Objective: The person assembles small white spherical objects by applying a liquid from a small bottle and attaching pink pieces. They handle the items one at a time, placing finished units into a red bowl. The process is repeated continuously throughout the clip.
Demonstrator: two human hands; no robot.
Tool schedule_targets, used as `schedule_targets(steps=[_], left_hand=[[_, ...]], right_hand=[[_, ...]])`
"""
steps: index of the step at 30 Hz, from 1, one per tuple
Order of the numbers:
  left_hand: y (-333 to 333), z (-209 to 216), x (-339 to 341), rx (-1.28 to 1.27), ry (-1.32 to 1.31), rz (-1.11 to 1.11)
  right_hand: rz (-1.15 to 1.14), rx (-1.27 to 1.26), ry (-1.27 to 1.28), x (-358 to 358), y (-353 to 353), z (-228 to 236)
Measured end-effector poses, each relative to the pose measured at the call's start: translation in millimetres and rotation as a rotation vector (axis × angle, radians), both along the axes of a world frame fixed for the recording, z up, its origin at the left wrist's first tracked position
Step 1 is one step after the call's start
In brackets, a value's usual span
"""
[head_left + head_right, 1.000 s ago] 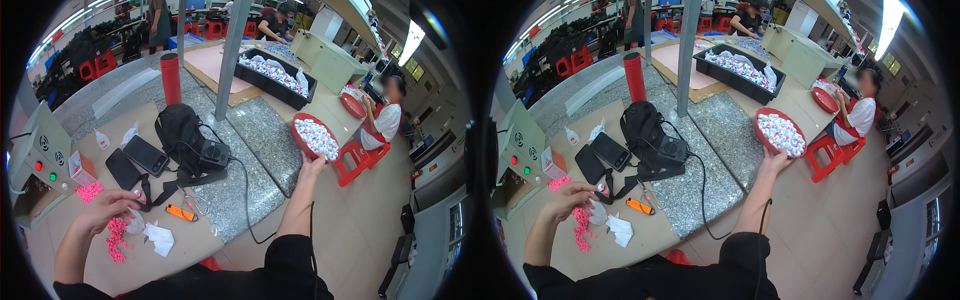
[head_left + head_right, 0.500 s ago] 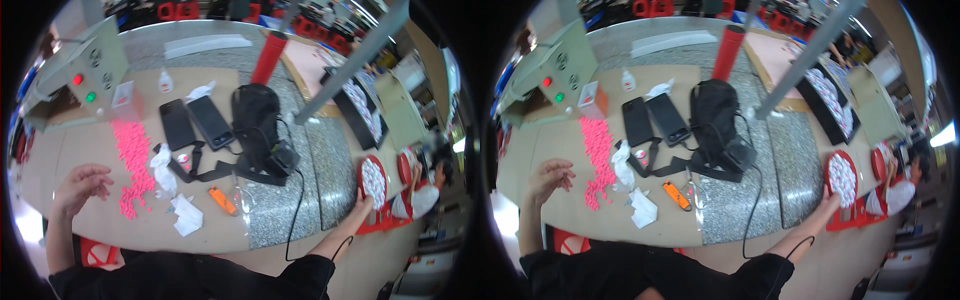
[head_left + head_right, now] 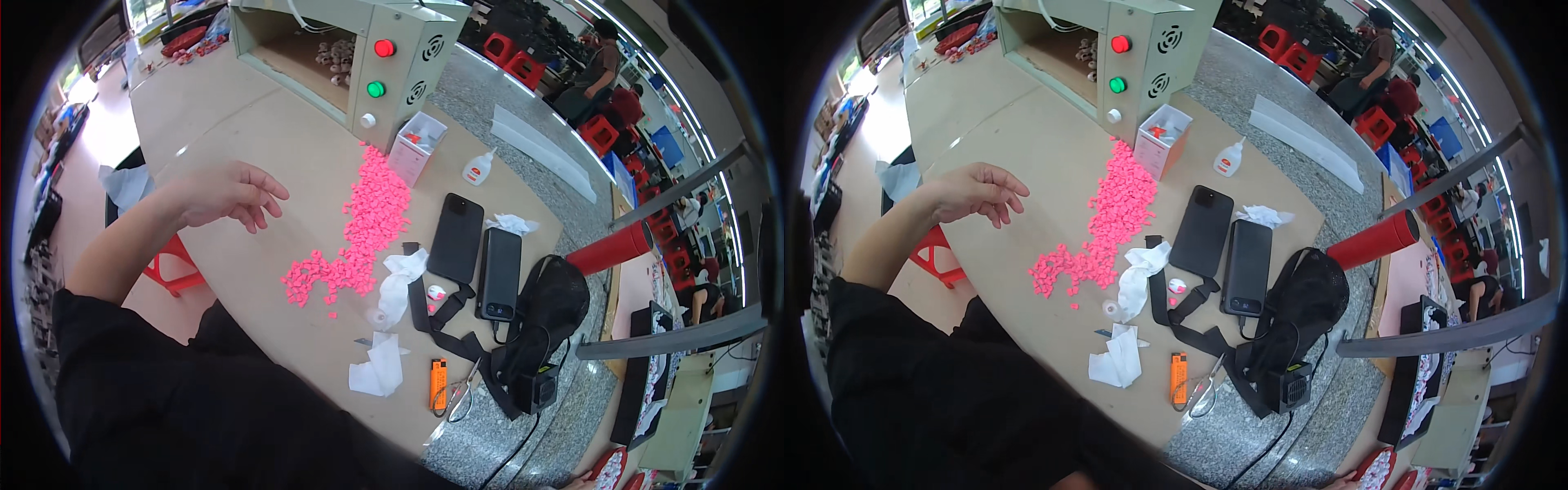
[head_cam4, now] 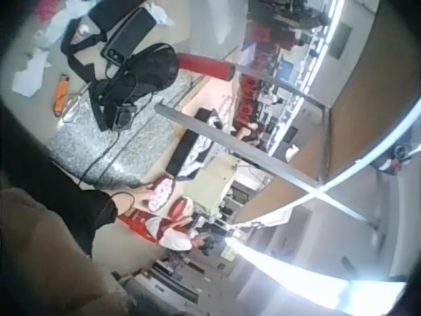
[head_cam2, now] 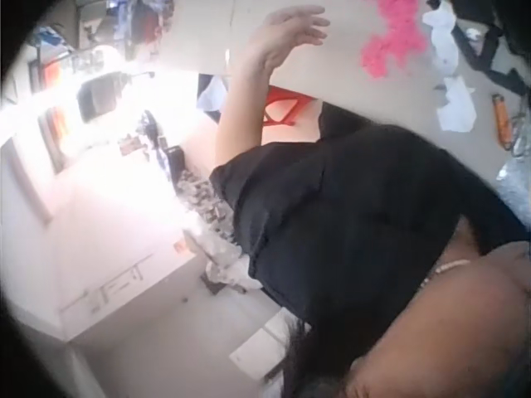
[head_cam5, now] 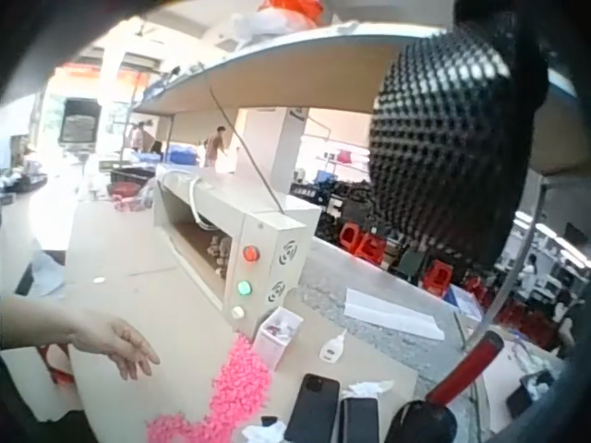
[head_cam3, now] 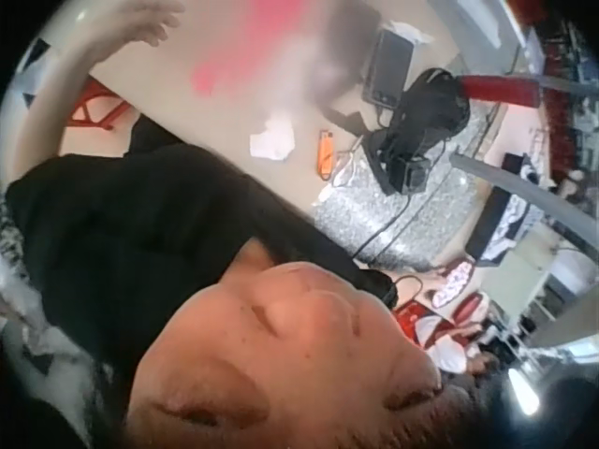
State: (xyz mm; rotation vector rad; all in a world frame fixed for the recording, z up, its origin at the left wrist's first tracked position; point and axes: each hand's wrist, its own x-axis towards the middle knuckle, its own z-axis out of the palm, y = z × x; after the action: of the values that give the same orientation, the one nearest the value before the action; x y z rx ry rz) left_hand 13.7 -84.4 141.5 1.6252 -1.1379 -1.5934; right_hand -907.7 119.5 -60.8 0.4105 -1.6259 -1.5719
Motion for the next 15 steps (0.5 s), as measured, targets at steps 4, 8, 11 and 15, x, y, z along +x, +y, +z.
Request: schedule_targets(steps=[4,8,11,15], left_hand=[[15,-13,17,0.006,0.02,0.081],[8,-20,28,0.006,0.045,0.056],[-9,-35,46,0.034,0.045,0.012],[-54,-60,70,0.049,-0.053,-0.032]], right_hand=[[1.311,-1.041,-0.886,124,-59,66],[1.568,-2.051,-1.598,192,-84,85],[1.209,-2.487,-1.842,234,-110,94],[1.056,-2.337,-2.057,327,-115,94]])
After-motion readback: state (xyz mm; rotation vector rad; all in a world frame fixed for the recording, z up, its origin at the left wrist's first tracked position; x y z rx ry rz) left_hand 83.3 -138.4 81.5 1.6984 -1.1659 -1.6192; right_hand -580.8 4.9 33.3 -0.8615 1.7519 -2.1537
